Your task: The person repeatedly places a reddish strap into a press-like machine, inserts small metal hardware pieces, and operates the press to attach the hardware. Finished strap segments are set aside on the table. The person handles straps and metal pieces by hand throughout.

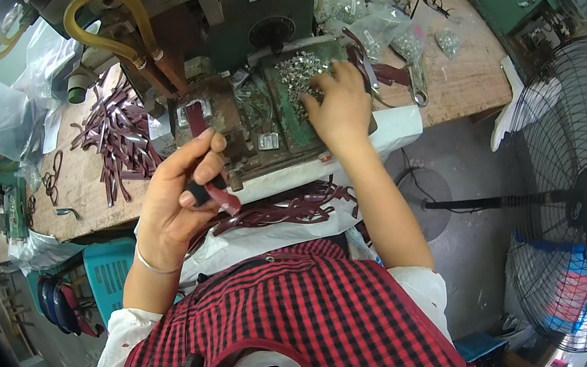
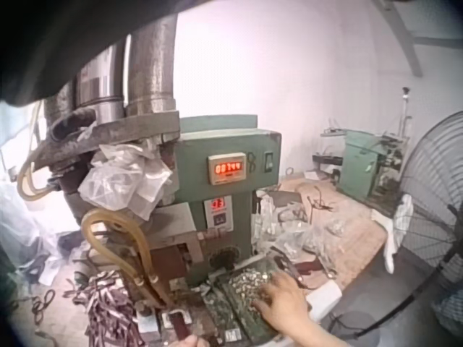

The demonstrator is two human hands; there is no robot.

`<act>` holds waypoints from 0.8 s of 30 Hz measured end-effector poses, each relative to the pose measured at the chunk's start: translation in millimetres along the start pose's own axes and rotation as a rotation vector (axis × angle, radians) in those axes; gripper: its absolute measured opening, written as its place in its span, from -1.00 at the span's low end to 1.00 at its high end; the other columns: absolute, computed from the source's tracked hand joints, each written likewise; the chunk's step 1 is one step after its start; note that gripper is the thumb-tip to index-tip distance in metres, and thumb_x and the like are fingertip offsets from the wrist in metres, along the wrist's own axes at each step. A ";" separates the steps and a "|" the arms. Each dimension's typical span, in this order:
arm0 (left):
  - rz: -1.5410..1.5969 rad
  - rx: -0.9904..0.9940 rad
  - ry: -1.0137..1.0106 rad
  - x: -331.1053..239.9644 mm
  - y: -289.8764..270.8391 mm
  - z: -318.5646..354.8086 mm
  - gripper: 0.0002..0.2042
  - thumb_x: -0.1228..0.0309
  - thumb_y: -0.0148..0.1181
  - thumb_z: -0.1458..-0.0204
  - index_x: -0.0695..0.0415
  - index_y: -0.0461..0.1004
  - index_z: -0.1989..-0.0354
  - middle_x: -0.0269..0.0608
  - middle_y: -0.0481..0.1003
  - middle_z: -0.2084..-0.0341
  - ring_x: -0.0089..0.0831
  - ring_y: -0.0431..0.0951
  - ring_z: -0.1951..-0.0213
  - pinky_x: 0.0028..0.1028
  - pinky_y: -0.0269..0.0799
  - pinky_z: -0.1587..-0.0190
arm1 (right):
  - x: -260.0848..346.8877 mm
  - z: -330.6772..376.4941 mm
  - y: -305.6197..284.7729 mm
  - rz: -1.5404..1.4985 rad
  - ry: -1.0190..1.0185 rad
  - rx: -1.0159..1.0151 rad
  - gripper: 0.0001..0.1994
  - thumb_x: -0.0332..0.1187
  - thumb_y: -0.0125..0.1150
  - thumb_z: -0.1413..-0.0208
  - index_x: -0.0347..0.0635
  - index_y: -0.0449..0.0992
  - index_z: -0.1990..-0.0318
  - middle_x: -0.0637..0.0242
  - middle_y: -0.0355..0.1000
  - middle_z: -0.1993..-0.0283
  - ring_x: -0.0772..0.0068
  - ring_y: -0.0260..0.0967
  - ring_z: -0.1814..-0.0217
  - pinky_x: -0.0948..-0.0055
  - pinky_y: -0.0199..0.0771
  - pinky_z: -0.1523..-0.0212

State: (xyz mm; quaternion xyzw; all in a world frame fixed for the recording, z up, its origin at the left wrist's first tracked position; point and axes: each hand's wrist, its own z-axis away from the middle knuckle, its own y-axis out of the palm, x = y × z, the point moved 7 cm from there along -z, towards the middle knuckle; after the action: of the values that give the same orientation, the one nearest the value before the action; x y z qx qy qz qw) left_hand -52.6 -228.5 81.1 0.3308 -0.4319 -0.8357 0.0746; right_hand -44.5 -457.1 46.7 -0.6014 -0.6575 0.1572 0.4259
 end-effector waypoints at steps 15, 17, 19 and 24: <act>0.122 -0.079 0.098 7.0 -2.1 1.5 -0.80 0.30 -0.03 -0.43 0.13 0.44 0.18 -0.54 0.43 0.62 -0.78 0.17 0.85 -0.69 0.01 0.81 | 31.4 -28.5 32.9 -0.087 -0.169 -0.085 -0.85 -0.39 0.34 0.08 -0.04 0.63 0.29 0.26 0.50 0.14 0.11 0.44 -0.04 0.09 0.49 0.11; 0.074 -0.043 0.137 6.3 -6.1 3.0 -0.79 0.31 -0.04 -0.43 0.13 0.46 0.20 -0.54 0.46 0.59 -0.80 0.19 0.85 -0.71 0.03 0.81 | 39.9 -31.8 54.0 0.048 -0.127 0.041 -0.83 -0.41 0.30 0.07 -0.06 0.64 0.27 0.26 0.51 0.12 0.13 0.40 -0.11 0.07 0.47 0.08; -0.213 -0.045 0.112 -1.2 -19.1 13.2 -0.80 0.28 0.06 -0.37 0.16 0.47 0.15 -0.27 0.56 0.49 -0.62 0.37 0.74 -0.67 0.17 0.72 | 30.2 -22.3 41.7 0.054 -0.111 -0.024 -0.88 -0.41 0.31 0.04 -0.07 0.62 0.30 0.25 0.53 0.17 0.11 0.46 -0.04 0.10 0.50 0.12; -1.378 -0.394 1.493 -72.6 34.7 165.6 -0.72 0.28 0.14 -0.28 0.28 0.50 0.05 -0.27 0.57 0.16 -0.58 0.52 0.22 -0.53 0.45 0.22 | -39.9 19.3 5.9 -0.869 0.588 -0.113 -0.82 -0.47 0.28 -0.21 -0.27 0.55 0.06 0.27 0.62 0.20 0.42 0.54 0.11 0.45 0.51 0.09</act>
State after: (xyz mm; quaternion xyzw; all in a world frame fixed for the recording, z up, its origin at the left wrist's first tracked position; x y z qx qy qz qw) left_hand -104.5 -108.7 210.9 0.9223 0.1517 -0.3352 -0.1184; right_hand -58.5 -486.7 16.3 -0.3141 -0.7064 -0.2446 0.5852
